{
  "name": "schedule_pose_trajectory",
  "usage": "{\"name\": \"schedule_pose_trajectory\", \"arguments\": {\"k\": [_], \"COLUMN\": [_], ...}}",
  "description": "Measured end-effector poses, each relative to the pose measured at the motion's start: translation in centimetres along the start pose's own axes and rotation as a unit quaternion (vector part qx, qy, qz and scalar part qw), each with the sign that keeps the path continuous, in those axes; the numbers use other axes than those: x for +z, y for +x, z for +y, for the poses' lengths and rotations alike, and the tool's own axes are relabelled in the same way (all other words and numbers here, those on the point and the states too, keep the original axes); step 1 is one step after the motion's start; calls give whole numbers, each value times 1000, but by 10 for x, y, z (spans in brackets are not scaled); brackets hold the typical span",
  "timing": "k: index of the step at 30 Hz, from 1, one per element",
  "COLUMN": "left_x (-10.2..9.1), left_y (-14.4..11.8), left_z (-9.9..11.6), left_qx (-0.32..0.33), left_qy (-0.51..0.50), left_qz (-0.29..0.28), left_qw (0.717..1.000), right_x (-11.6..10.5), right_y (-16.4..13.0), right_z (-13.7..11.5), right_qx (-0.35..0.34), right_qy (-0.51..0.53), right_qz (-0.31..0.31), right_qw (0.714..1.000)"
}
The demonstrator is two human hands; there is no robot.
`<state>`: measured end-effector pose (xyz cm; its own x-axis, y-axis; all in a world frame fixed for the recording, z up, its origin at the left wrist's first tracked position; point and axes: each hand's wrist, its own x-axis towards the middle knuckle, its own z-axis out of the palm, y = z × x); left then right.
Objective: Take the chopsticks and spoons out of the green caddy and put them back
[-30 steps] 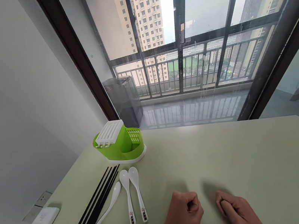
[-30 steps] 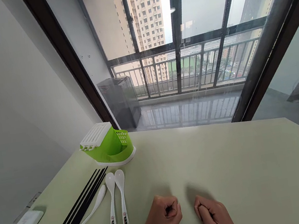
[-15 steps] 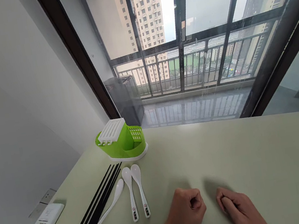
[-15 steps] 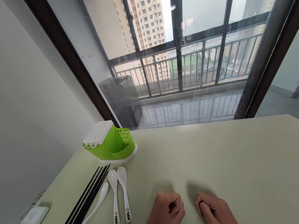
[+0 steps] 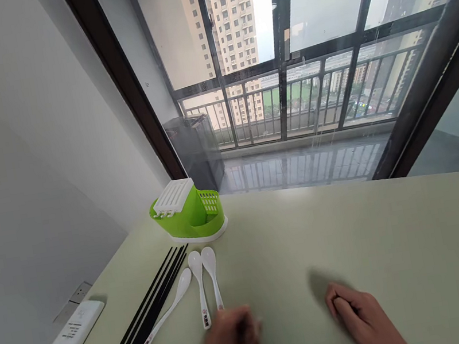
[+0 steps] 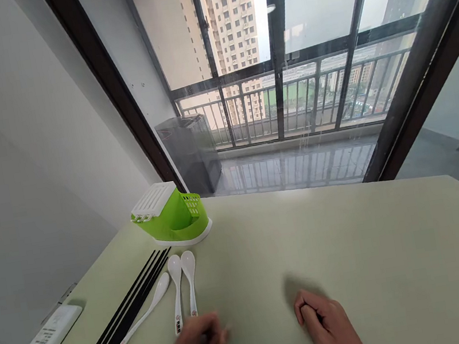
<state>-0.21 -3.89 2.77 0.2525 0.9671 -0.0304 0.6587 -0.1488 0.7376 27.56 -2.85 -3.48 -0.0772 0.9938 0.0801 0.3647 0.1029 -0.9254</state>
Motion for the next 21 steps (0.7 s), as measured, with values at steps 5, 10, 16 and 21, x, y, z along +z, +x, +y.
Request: {"name": "schedule_pose_trajectory", "arguments": {"k": [5, 10, 16, 21], "left_x": [-89, -152, -164, -161], "left_y": [-43, -56, -50, -44], "left_z": [-25, -52, -90, -90], "left_qx": [-58, -188, -188, -242], "left_qy": [56, 220, 280, 265], "left_qz": [338, 351, 226, 172], "left_qw": [938, 891, 914, 918], "right_x": [-2, -7, -8, -7], "right_y": [2, 5, 4, 5], "right_z": [9, 20, 18, 14], "right_qx": [-3, -4, 6, 3], "right_qy": [-9, -22, -32, -33], "right_qz": [-19, -63, -60, -59], "right_qw": [1000, 998, 998, 998]}}
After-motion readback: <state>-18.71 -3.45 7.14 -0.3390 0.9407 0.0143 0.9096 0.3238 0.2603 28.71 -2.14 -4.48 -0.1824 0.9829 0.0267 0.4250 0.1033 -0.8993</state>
